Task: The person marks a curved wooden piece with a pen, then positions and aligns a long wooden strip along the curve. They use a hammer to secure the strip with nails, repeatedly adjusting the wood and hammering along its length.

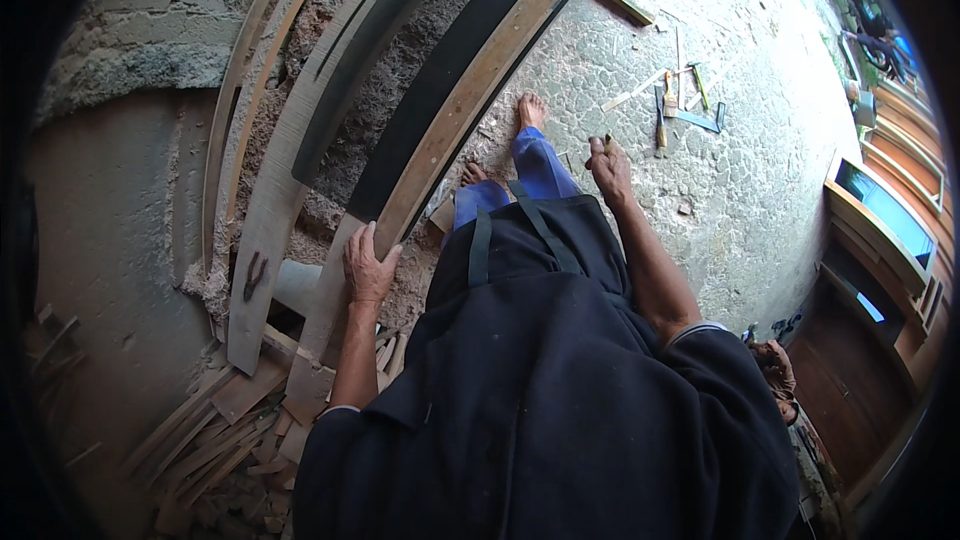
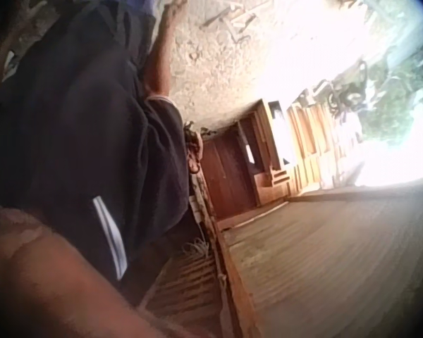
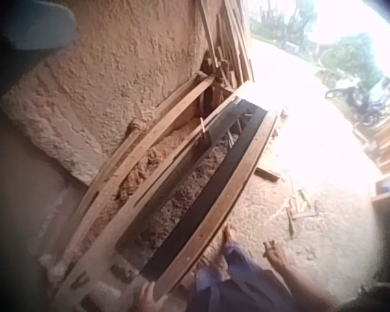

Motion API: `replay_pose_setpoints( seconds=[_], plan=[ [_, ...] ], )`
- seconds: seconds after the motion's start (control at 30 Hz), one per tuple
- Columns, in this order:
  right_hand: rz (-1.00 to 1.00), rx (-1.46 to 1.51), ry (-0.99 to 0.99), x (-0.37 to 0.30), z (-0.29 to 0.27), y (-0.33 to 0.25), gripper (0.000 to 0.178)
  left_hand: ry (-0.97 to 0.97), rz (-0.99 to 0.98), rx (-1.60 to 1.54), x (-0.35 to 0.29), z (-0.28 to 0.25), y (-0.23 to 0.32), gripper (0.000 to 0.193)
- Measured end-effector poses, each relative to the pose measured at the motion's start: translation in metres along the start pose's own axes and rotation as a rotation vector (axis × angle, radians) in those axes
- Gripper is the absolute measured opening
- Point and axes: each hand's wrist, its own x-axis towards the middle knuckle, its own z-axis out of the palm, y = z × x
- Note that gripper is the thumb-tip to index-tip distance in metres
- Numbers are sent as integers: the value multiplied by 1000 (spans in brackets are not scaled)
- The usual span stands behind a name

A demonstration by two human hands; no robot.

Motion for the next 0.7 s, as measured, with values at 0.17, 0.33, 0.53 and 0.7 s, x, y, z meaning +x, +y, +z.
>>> replay_pose_setpoints(
  seconds=[0.17,0.33,0.53,0.7],
  plan=[
    [125,81,-41,-14,10,85,53,58,19,-25,1,6,-2,70],
    [-41,197,-196,-27,22,155,54,76,24,-29,2,9,-4,70],
    [55,222,-241,-61,18,124,32,112,13,-8,2,15,-4,68],
    [162,441,-253,-68,25,108,30,142,12,-30,2,17,-3,66]
  ],
)
